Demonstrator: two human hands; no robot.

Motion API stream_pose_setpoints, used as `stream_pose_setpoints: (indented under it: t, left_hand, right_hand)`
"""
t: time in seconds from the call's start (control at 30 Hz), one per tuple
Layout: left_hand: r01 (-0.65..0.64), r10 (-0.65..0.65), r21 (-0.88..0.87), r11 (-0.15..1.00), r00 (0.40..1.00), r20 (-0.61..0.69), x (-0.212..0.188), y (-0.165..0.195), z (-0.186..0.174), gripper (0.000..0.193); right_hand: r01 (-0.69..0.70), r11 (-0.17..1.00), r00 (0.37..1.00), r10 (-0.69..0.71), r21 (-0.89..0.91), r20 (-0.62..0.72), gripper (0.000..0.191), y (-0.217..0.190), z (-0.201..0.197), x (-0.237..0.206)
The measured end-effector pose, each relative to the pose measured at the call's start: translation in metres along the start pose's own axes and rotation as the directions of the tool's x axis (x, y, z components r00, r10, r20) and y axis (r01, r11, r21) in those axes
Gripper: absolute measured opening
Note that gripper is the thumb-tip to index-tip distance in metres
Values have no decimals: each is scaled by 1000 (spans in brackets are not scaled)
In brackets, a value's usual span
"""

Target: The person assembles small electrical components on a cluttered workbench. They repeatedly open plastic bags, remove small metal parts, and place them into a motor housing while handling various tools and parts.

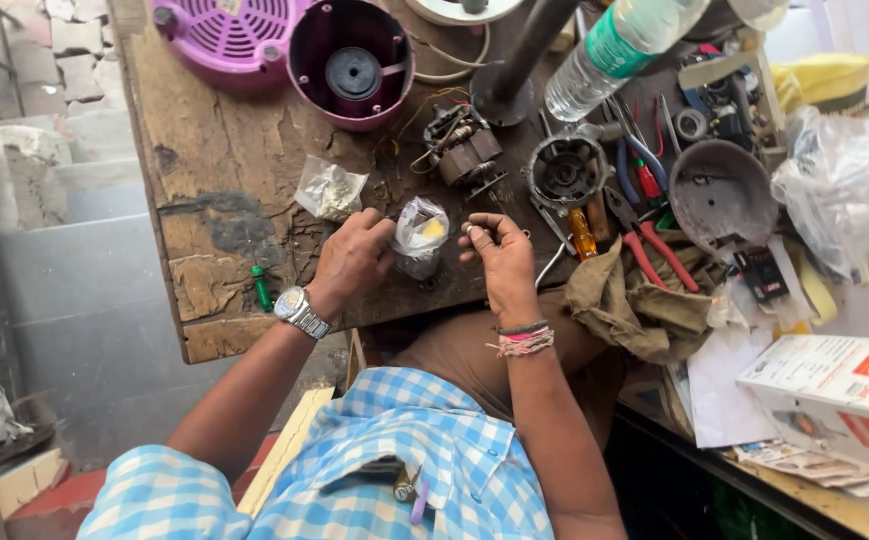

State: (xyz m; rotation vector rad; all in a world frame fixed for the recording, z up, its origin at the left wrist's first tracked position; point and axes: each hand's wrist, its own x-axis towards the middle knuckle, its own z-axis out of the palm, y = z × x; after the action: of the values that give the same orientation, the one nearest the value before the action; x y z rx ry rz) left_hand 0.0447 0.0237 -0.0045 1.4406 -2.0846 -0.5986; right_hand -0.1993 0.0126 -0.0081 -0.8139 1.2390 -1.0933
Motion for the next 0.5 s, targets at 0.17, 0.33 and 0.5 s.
stream_pose_setpoints:
  t: [0.17,0.33,0.5]
  left_hand:
    - [-13,12,16,1000,1000,18,4,3,-2,27]
    - [-59,59,34,998,998,1,1,1,4,26]
    - [-78,79,23,997,997,-16,0,-1,5,26]
  right_hand:
    - [-150,946,988,138,286,62,25,-12,-10,-8]
    - [-61,989,997,65,-135,30,19,-27,14,-18]
    - [409,364,898,-326,-837,297,20,-37,56,-10]
